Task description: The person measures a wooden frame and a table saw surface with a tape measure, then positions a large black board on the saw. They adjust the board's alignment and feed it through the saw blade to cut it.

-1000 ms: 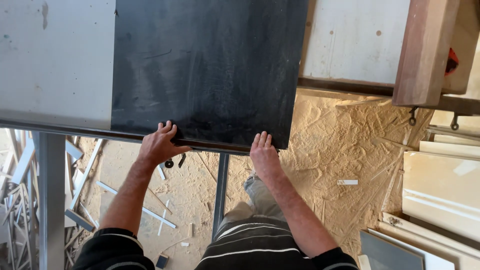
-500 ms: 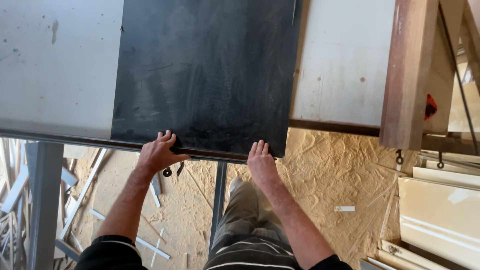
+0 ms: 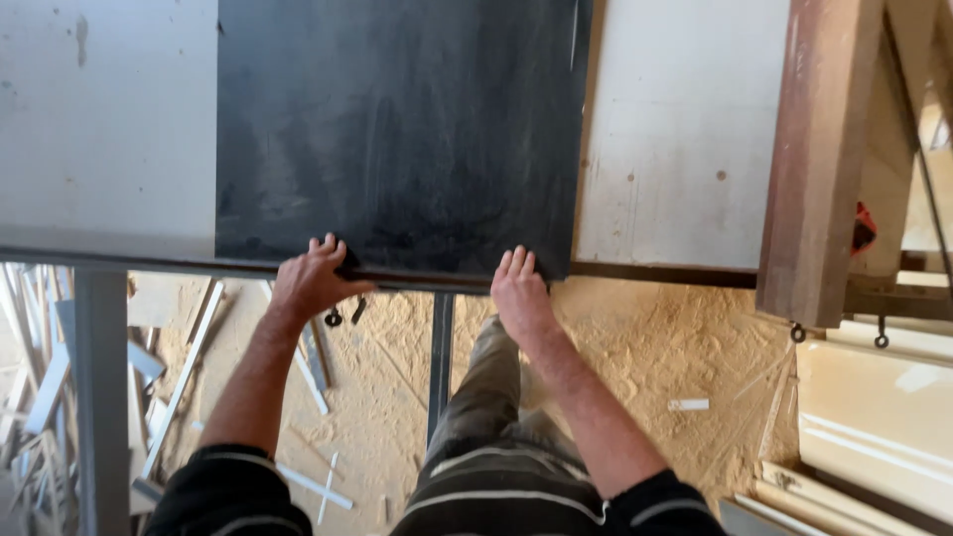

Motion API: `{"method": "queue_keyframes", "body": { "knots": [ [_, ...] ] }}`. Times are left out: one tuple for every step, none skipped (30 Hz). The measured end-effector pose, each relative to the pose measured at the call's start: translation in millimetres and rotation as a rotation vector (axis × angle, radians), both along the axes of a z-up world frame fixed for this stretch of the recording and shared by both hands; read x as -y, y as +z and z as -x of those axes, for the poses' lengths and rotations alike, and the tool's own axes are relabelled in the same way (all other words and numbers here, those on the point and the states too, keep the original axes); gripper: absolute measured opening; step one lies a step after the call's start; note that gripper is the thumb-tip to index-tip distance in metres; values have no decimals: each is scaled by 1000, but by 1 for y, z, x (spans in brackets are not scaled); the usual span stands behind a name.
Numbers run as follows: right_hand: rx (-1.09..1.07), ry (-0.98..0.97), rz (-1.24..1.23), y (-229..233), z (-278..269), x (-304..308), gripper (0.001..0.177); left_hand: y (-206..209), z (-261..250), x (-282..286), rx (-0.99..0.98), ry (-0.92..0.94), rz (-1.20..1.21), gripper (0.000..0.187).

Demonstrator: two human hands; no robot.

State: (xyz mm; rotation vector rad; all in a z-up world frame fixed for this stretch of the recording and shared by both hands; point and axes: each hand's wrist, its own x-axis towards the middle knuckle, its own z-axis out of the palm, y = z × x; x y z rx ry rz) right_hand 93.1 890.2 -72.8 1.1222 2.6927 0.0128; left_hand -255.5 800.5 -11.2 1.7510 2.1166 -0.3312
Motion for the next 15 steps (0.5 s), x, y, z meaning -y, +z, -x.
{"method": "queue_keyframes", "body": {
  "knots": [
    [12,4,35,9,2,-6,60,-4,4,-3,12,4,35,108],
    [20,7,42,17,5,-13,61,-9,9,-4,30,-10,-42,109],
    [21,7,27,24,13,-29,62,-15,18,-16,40,-27,-141,110],
    [26,8,41,21,16,-28,62,-10,16,-17,45,-26,-126,110],
    [37,-5,41,17,21,-39,62,-6,18,-32,16,-32,-65,108],
    [49,-18,41,12,26,-50,62,-2,19,-47,-13,-39,-4,106],
    [57,-21,57,25,31,-58,62,0,20,-53,-4,-41,13,106],
    [84,-20,87,38,36,-65,61,2,21,-58,25,-21,-26,107],
    [107,-20,109,49,42,-78,60,4,24,-69,51,0,-73,108],
    [111,-24,117,48,47,-88,60,-2,30,-75,55,-3,-64,108],
    [164,-4,172,47,51,-99,61,-7,35,-81,36,-33,-72,109],
    [218,15,227,46,56,-109,63,-11,41,-88,17,-63,-81,110],
    [220,14,238,42,60,-112,63,-8,42,-94,19,-64,-71,110],
    [197,-36,209,38,64,-115,68,-5,43,-99,33,-45,-57,109],
    [171,-90,165,34,69,-127,74,-3,45,-114,44,-28,-59,108]
  ]
}}
